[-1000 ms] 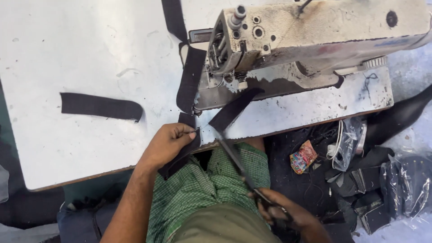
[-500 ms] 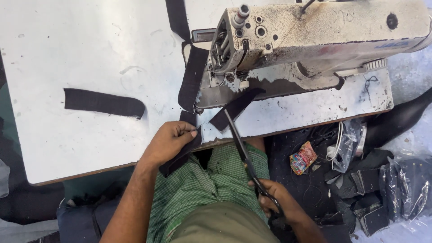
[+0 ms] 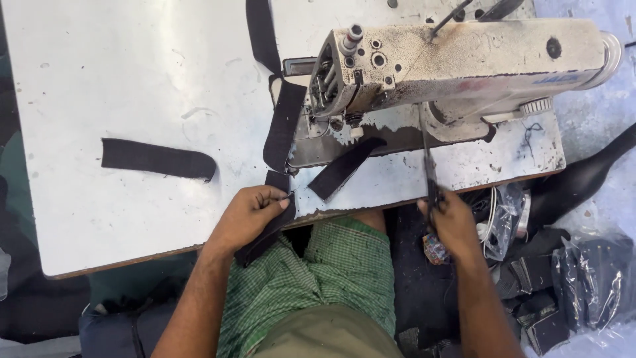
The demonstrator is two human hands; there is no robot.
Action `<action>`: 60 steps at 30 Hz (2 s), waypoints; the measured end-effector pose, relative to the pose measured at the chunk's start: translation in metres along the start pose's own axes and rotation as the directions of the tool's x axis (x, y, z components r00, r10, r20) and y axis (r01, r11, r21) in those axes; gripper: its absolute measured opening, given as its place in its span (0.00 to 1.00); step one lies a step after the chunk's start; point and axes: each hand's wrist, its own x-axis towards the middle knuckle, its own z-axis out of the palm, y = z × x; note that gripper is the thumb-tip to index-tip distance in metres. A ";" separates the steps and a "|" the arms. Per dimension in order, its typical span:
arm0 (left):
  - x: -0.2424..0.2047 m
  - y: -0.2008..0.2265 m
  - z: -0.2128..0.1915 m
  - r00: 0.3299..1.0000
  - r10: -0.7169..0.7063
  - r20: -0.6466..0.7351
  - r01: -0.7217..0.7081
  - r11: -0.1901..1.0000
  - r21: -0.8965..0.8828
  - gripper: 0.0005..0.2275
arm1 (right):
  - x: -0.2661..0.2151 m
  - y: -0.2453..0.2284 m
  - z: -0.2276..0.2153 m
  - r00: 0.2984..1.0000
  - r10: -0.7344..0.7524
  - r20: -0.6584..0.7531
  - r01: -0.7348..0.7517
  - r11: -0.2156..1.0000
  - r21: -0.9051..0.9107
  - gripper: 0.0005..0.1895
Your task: The person sits at a sewing machine and uses scissors to cut a long strip of black fabric into smaller pieces. They repeatedly cut the fabric, place the pieces on the machine bed, and continue cutting the remaining strip.
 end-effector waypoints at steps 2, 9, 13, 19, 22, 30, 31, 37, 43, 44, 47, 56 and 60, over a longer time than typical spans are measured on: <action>-0.003 -0.004 0.003 0.999 0.040 -0.030 -0.040 0.999 -0.005 0.09 | 0.013 -0.013 0.004 0.993 -0.103 -0.062 0.092 0.982 -0.163 0.28; -0.035 0.002 0.020 0.980 0.113 -0.163 -0.120 0.992 -0.030 0.11 | 0.051 -0.024 0.011 0.888 -0.438 -0.140 0.318 0.804 -0.503 0.36; -0.047 0.005 0.026 0.961 0.104 -0.257 -0.075 0.990 0.121 0.11 | 0.031 -0.048 0.016 0.888 -0.440 -0.133 0.301 0.775 -0.556 0.33; -0.055 0.018 0.040 0.924 0.248 -0.290 -0.145 0.931 0.335 0.09 | 0.043 -0.087 0.051 0.704 -0.703 -0.100 0.610 0.671 -0.421 0.25; -0.063 0.023 0.043 0.941 0.222 -0.255 -0.128 0.932 0.338 0.08 | 0.063 -0.096 0.063 0.500 -0.866 -0.001 0.782 0.452 -0.430 0.23; -0.089 -0.004 0.061 0.868 0.495 -0.022 -0.420 0.758 0.499 0.11 | -0.010 -0.119 0.004 0.851 -0.486 0.198 0.525 0.792 -0.311 0.13; -0.092 0.000 0.057 0.870 0.492 -0.036 -0.409 0.761 0.503 0.11 | -0.016 -0.120 0.007 0.844 -0.493 0.211 0.536 0.787 -0.307 0.13; -0.084 0.008 0.022 0.974 0.108 -0.197 -0.145 0.971 -0.188 0.13 | -0.024 -0.134 0.063 0.782 -0.509 0.360 0.464 0.861 0.207 0.14; -0.058 0.003 -0.082 0.718 -0.223 -0.660 -0.332 0.724 -0.605 0.13 | -0.031 -0.211 0.196 0.571 -0.593 0.568 0.386 0.804 0.452 0.14; -0.055 0.007 -0.104 0.662 -0.158 -0.732 -0.348 0.801 -0.487 0.13 | -0.025 -0.221 0.214 0.572 -0.597 0.563 0.404 0.802 0.441 0.17; -0.045 0.014 -0.160 0.602 -0.040 -0.798 -0.326 0.899 -0.292 0.12 | -0.022 -0.255 0.246 0.623 -0.567 0.539 0.428 0.824 0.372 0.20; -0.037 0.010 -0.182 0.555 0.115 -0.824 0.315 0.887 0.337 0.11 | -0.023 -0.239 0.285 0.703 -0.605 0.375 0.637 0.770 0.048 0.25; -0.036 -0.002 -0.186 0.550 0.142 -0.823 0.298 0.887 0.352 0.11 | -0.039 -0.246 0.278 0.707 -0.599 0.376 0.634 0.772 0.038 0.30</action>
